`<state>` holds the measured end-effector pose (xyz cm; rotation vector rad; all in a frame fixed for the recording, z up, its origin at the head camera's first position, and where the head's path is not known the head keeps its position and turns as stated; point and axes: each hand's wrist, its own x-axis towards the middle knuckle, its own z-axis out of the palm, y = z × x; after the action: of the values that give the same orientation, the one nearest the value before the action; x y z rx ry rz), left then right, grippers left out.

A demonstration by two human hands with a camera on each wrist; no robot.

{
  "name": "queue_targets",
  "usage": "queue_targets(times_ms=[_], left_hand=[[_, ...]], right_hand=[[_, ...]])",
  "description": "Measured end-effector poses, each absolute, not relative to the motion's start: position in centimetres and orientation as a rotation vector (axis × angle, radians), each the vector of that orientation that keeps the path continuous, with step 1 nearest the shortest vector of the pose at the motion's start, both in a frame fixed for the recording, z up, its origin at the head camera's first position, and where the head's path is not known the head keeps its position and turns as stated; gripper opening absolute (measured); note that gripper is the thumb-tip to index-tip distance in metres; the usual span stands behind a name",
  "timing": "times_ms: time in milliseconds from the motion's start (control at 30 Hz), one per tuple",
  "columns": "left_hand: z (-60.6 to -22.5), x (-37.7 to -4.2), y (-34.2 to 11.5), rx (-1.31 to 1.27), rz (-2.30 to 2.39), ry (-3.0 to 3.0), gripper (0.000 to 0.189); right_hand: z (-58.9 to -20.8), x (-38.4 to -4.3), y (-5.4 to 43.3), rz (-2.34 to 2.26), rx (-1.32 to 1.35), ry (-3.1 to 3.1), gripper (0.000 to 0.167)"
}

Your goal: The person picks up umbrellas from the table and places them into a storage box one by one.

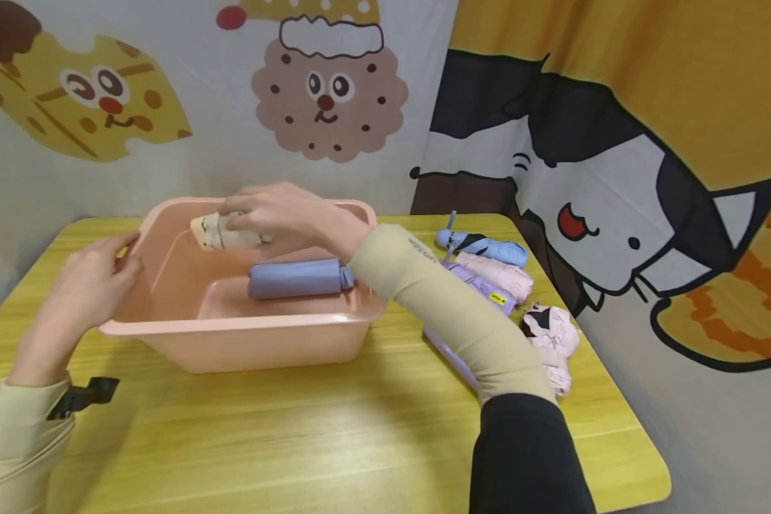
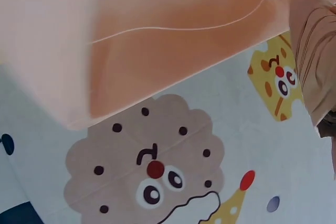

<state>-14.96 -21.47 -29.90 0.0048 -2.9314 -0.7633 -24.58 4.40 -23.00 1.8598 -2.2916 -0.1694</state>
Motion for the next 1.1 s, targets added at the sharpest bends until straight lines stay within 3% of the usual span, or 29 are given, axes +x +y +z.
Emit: queue_targets(times_ms=[300, 933, 1100], left_hand=[[-30.0, -15.0, -21.5, 0.007, -0.754, -2.942, 0.055], [-30.0, -14.9, -21.5, 0.014, -0.768, -2.940, 0.055], [-29.9, -14.9, -21.4, 0.017, -0.766, -2.944, 0.055]], right_hand=[[-24.1, -24.5, 2.3, -0.340, 1.952, -2.365, 0.046], [-25.9, -25.3, 1.3, -0.618, 1.930, -2.494, 0.018], [-26.1, -25.8, 1.8, -0.654, 1.926, -2.487, 0.020]])
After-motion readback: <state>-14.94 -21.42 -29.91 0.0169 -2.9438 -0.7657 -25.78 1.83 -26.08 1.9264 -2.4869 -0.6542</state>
